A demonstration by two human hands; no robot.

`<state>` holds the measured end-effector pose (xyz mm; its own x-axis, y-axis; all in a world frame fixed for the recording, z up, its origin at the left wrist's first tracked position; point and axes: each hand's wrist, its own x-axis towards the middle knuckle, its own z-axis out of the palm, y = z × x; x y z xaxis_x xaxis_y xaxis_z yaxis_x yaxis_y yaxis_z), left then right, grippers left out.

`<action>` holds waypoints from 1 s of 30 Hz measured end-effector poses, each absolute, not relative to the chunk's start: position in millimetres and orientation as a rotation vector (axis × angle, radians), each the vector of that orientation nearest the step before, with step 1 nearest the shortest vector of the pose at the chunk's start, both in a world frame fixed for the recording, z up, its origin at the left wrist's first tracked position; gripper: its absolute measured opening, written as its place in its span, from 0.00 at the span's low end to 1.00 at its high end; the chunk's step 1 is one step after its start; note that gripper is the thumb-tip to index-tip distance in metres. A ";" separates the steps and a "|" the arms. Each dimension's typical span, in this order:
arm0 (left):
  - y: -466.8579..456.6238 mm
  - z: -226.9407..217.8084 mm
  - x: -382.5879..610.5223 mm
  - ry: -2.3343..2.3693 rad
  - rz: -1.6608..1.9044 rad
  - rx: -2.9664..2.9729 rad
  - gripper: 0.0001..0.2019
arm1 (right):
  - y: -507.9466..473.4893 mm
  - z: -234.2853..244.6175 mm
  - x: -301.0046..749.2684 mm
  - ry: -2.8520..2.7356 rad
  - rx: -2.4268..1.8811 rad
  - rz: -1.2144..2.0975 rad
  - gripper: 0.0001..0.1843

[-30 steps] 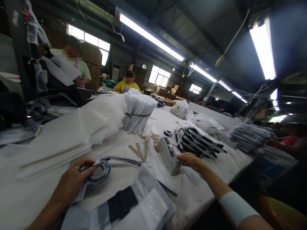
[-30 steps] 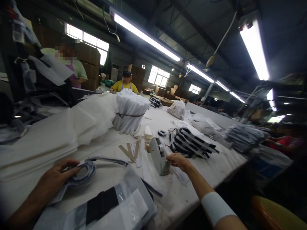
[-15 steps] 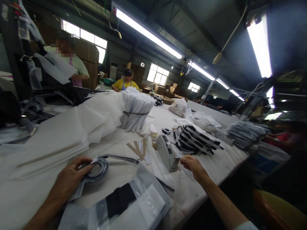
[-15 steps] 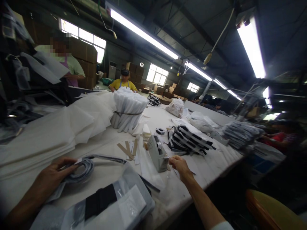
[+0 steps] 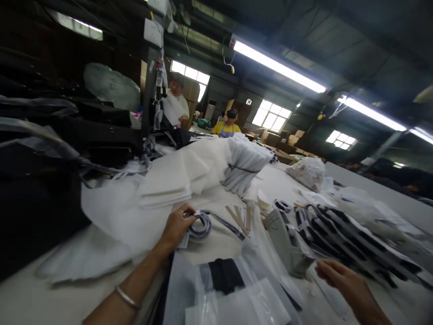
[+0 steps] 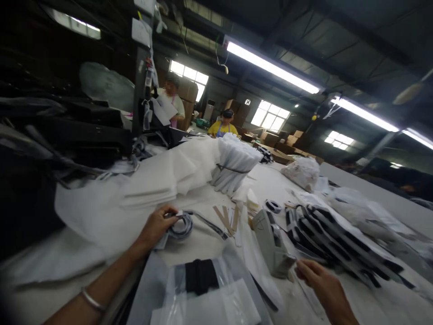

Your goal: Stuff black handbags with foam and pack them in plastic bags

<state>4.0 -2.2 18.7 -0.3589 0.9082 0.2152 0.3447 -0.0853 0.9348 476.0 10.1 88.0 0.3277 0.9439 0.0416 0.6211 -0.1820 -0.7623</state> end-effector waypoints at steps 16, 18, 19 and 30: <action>-12.8 20.2 9.6 1.730 1.508 1.482 0.05 | 17.6 75.4 138.2 -1.485 -1.184 1.399 0.17; -12.1 19.7 10.1 1.734 1.495 1.493 0.06 | 22.9 70.6 138.0 -1.480 -1.234 1.411 0.16; -12.0 19.7 10.4 1.737 1.489 1.500 0.06 | 25.0 68.6 138.2 -1.481 -1.253 1.421 0.16; -16.4 23.7 16.2 1.795 1.429 1.591 0.08 | 37.6 53.9 143.0 -1.501 -1.423 1.527 0.13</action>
<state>16.2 -16.4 23.7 -0.3095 0.8859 0.3455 0.5355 -0.1379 0.8332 143.0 37.6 53.9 -0.2771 0.9159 -0.2904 0.2743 -0.2142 -0.9375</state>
